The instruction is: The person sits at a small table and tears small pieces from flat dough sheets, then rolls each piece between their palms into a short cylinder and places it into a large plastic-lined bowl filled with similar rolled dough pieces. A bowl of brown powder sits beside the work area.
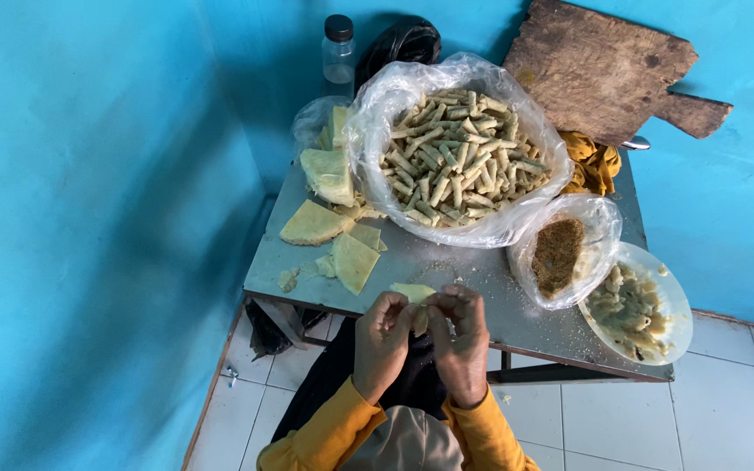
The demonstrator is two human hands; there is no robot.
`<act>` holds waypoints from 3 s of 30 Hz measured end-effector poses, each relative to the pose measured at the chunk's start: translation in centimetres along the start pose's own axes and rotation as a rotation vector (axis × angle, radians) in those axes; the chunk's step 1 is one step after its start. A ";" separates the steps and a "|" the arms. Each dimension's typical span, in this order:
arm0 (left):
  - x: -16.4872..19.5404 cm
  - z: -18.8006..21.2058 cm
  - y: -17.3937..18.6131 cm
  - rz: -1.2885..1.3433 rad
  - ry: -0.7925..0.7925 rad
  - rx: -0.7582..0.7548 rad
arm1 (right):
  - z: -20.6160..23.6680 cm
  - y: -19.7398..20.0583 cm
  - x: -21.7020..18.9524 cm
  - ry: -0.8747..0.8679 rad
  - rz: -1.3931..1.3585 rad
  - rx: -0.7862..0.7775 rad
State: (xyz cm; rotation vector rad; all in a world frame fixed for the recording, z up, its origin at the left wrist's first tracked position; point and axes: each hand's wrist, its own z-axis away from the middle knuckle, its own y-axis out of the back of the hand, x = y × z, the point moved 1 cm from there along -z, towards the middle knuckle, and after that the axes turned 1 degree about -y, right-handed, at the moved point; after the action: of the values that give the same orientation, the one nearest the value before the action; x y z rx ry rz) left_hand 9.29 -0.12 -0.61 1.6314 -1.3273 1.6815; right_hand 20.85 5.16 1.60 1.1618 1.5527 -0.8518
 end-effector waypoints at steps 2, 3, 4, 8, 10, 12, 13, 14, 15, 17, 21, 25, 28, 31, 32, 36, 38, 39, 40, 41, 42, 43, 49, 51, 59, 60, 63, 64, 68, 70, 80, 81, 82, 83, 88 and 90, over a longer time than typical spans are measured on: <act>0.6 0.0 -0.1 -0.149 -0.009 0.058 | -0.2 0.3 0.2 -0.084 -0.297 0.008; 1.0 0.0 -0.1 -0.128 -0.019 0.060 | -0.4 0.4 0.2 -0.095 -0.303 0.002; 1.3 0.0 -0.2 -0.107 -0.030 0.061 | -0.4 0.4 0.3 -0.106 -0.308 -0.004; 1.9 0.4 -0.3 -0.203 -0.075 -0.003 | -0.4 -0.3 0.4 0.025 -0.132 -0.074; 1.6 0.4 -0.2 -0.283 -0.187 -0.028 | -0.5 -0.3 0.4 0.040 -0.081 -0.055; 1.0 -0.1 0.4 -0.311 -0.145 -0.020 | -1.0 0.3 0.3 -0.053 -0.108 -0.020; 0.7 -0.5 0.9 -0.299 -0.047 -0.001 | -1.4 1.1 0.2 -0.155 -0.161 0.005; 0.5 -0.7 1.6 -0.286 0.056 0.017 | -1.9 2.0 0.0 -0.261 -0.212 0.031; 0.6 -1.3 2.5 -0.314 0.019 0.057 | -2.6 3.0 -0.4 -0.248 -0.220 0.015; 1.2 -3.6 4.1 -0.405 -0.095 0.143 | -4.2 5.3 -1.4 -0.093 -0.155 0.081; 3.3 -6.9 5.8 -0.796 -0.203 0.202 | -4.8 6.1 -2.9 0.305 0.308 0.179; 5.0 -5.6 5.0 -1.071 -0.509 0.093 | -3.6 1.8 -1.9 0.649 0.950 -0.327; 5.2 -4.1 3.9 -1.020 -0.575 -0.304 | -1.5 2.5 -1.0 0.532 0.689 -0.311; 4.8 -3.3 3.6 -1.030 -0.657 -0.522 | -0.5 8.0 -0.5 0.014 0.068 -0.255; 4.6 -3.6 3.6 -1.028 -0.677 -0.530 | -0.4 10.1 -0.8 0.381 0.661 -0.124; 3.5 -3.8 3.6 -1.032 -0.689 -0.591 | 0.3 19.9 -2.4 0.197 1.057 0.128; 2.9 -3.8 3.4 -1.027 -0.651 -0.644 | 1.1 22.9 -2.5 -0.018 1.324 0.155; 2.7 -3.7 3.2 -1.024 -0.631 -0.670 | 1.5 24.1 -2.5 -0.131 1.454 0.167; 2.6 -3.6 3.2 -0.992 -0.634 -0.658 | 1.7 24.9 -2.4 -0.148 1.464 0.142; 2.6 -3.6 3.1 -0.962 -0.638 -0.642 | 1.8 25.3 -2.1 -0.162 1.471 0.117; 2.7 -3.6 3.2 -0.936 -0.645 -0.624 | 1.8 25.6 -1.8 -0.171 1.475 0.092; 2.9 -3.6 3.3 -0.925 -0.630 -0.626 | 1.8 25.7 -1.5 -0.158 1.501 0.083; 3.6 -3.6 3.7 -0.915 -0.625 -0.617 | 1.7 24.2 -1.1 -0.043 1.553 0.102; 3.6 -3.5 3.7 -0.913 -0.619 -0.614 | 1.7 23.5 -1.3 0.018 1.538 0.119; 3.4 -3.6 3.7 -0.891 -0.595 -0.612 | -0.7 22.7 -1.0 -0.034 1.437 0.035; 3.4 -3.6 3.7 -0.885 -0.587 -0.607 | -0.9 22.8 -0.8 -0.033 1.424 0.037; 3.5 -3.7 3.7 -0.880 -0.594 -0.618 | -1.5 23.0 -0.3 -0.037 1.389 0.019; 3.5 -3.7 3.7 -0.879 -0.591 -0.618 | -1.6 23.1 -0.3 -0.029 1.394 0.016; 3.5 -3.6 3.6 -0.871 -0.599 -0.617 | -1.3 22.7 -1.7 -0.018 1.441 0.051; 3.3 -3.5 3.6 -0.867 -0.619 -0.609 | -1.2 21.4 -2.9 0.033 1.434 0.069; 2.7 -3.0 4.0 -0.803 -0.749 -0.567 | -3.7 5.5 -3.3 0.462 1.112 -0.441; 2.6 -3.0 4.0 -0.803 -0.723 -0.567 | -3.8 4.7 -3.2 0.458 1.147 -0.485; 2.6 -2.9 3.9 -0.819 -0.736 -0.561 | -4.0 4.2 -3.2 0.519 1.188 -0.496; 2.5 -2.9 3.8 -0.833 -0.747 -0.557 | -4.1 3.8 -3.3 0.577 1.229 -0.507; 2.5 -3.2 3.8 -0.845 -0.762 -0.560 | -4.4 3.3 -3.3 0.581 1.552 -0.460; 2.6 -3.1 3.9 -0.825 -0.718 -0.573 | -3.4 3.3 -3.3 0.546 1.549 -0.418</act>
State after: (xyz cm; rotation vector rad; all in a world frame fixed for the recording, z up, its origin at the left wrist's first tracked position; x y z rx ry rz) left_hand 3.97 0.03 1.06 2.0426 -1.0104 0.2077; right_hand 23.20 8.41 5.75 1.8111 0.6740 0.8157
